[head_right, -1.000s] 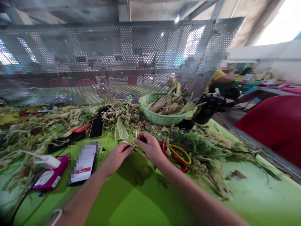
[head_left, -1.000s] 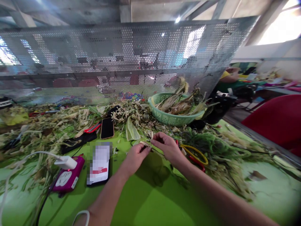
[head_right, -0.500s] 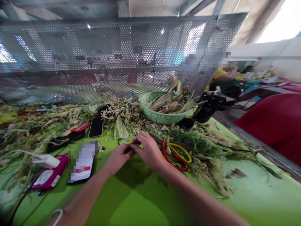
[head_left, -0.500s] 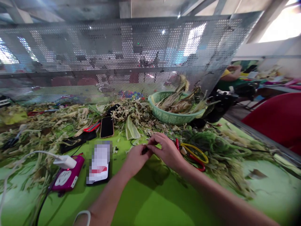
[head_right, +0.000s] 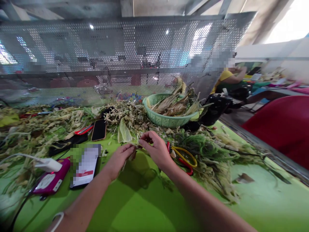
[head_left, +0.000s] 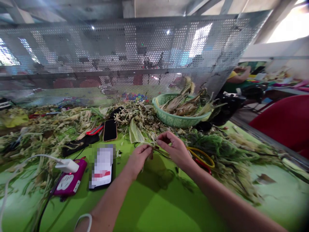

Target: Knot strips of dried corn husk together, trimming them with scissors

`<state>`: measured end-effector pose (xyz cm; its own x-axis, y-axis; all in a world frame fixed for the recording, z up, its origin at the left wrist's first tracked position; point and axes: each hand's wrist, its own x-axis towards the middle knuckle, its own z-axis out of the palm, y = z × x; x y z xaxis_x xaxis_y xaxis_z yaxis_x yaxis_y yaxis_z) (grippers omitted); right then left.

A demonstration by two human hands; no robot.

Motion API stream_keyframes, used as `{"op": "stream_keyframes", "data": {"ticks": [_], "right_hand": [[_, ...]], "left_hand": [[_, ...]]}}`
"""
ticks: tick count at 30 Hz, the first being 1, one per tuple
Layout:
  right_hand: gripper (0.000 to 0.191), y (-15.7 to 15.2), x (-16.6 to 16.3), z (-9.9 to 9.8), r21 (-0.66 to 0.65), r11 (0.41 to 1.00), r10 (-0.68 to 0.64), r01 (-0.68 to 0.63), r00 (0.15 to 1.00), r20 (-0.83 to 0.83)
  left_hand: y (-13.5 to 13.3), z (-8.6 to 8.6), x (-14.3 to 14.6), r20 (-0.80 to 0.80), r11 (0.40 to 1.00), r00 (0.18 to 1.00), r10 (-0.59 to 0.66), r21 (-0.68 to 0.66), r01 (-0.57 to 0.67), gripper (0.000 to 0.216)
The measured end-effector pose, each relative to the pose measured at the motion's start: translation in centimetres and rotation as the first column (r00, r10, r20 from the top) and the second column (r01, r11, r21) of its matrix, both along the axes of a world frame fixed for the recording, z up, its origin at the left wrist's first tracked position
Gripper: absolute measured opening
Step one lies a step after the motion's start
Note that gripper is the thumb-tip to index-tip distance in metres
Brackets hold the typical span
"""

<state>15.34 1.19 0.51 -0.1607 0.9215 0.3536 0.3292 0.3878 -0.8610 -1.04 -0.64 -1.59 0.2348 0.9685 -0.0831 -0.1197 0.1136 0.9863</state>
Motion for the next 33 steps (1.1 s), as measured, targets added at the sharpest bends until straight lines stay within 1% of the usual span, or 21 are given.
{"op": "stream_keyframes", "data": {"ticks": [3, 6, 9, 11, 14, 16, 18, 19, 22, 24, 26, 29, 31, 33], "right_hand": [[0.017, 0.1, 0.1, -0.2, -0.076, 0.996, 0.047, -0.045, 0.999, 0.023], [0.018, 0.2, 0.0, -0.5, -0.122, 0.989, 0.085, -0.085, 0.996, -0.004], [0.017, 0.3, -0.2, -0.6, -0.124, 0.989, 0.074, -0.081, 0.996, -0.055], [0.016, 0.5, -0.2, -0.7, -0.111, 0.992, 0.053, -0.061, 0.996, -0.073], [0.014, 0.6, -0.1, -1.0, -0.089, 0.995, 0.042, -0.049, 0.996, -0.077], [0.012, 0.7, -0.1, -1.0, -0.073, 0.996, 0.045, -0.05, 0.997, -0.064], [0.011, 0.6, 0.1, -0.9, -0.03, 0.999, 0.033, -0.034, 0.999, -0.026], [0.009, 0.6, 0.1, -0.8, 0.013, 1.0, 0.017, -0.017, 1.0, 0.008], [0.005, 0.3, 0.3, -0.1, 0.204, 0.978, -0.069, 0.044, 0.991, 0.118], [0.004, 0.0, 0.2, 0.3, 0.287, 0.956, -0.115, 0.058, 0.976, 0.183], [0.007, -0.2, 0.0, 0.4, 0.294, 0.955, -0.124, 0.043, 0.957, 0.262], [0.011, -0.4, -0.3, 0.1, 0.241, 0.97, -0.074, -0.02, 0.924, 0.375], [0.009, -0.4, -0.5, -0.2, 0.213, 0.975, -0.03, -0.062, 0.915, 0.403], [0.006, -0.4, -0.6, -0.3, 0.192, 0.977, 0.009, -0.091, 0.92, 0.391]], "left_hand": [[-0.1, 0.3, -0.1, 0.139, 0.993, 0.99, 0.033, -0.114, -0.017, 0.027], [0.0, 0.4, -0.1, 0.204, 0.993, 0.978, 0.034, -0.12, -0.009, 0.031], [0.0, 0.4, -0.1, 0.215, 0.996, 0.976, 0.025, -0.088, -0.007, 0.03], [-0.1, 0.4, -0.1, 0.212, 0.996, 0.977, 0.016, -0.095, 0.004, 0.028], [-0.1, 0.3, -0.2, 0.188, 0.992, 0.982, 0.013, -0.123, 0.01, 0.028], [0.0, 0.2, -0.2, 0.16, 0.994, 0.987, 0.022, -0.107, -0.005, 0.029], [0.2, -0.1, -0.2, 0.142, 0.996, 0.989, 0.035, -0.091, -0.022, 0.03], [0.3, -0.3, -0.2, 0.139, 0.996, 0.989, 0.046, -0.088, -0.033, 0.03], [0.5, -0.6, -0.3, 0.144, 0.992, 0.984, 0.102, -0.089, -0.089, 0.032], [0.6, -0.7, -0.4, 0.151, 0.988, 0.979, 0.139, -0.085, -0.128, 0.032], [0.6, -0.7, -0.4, 0.166, 0.986, 0.973, 0.159, -0.084, -0.147, 0.033], [0.6, -0.8, -0.3, 0.197, 0.985, 0.966, 0.167, -0.083, -0.153, 0.032], [0.6, -0.8, -0.3, 0.208, 0.987, 0.966, 0.155, -0.074, -0.142, 0.032], [0.6, -0.8, -0.3, 0.2, 0.988, 0.969, 0.147, -0.072, -0.135, 0.032]]}}
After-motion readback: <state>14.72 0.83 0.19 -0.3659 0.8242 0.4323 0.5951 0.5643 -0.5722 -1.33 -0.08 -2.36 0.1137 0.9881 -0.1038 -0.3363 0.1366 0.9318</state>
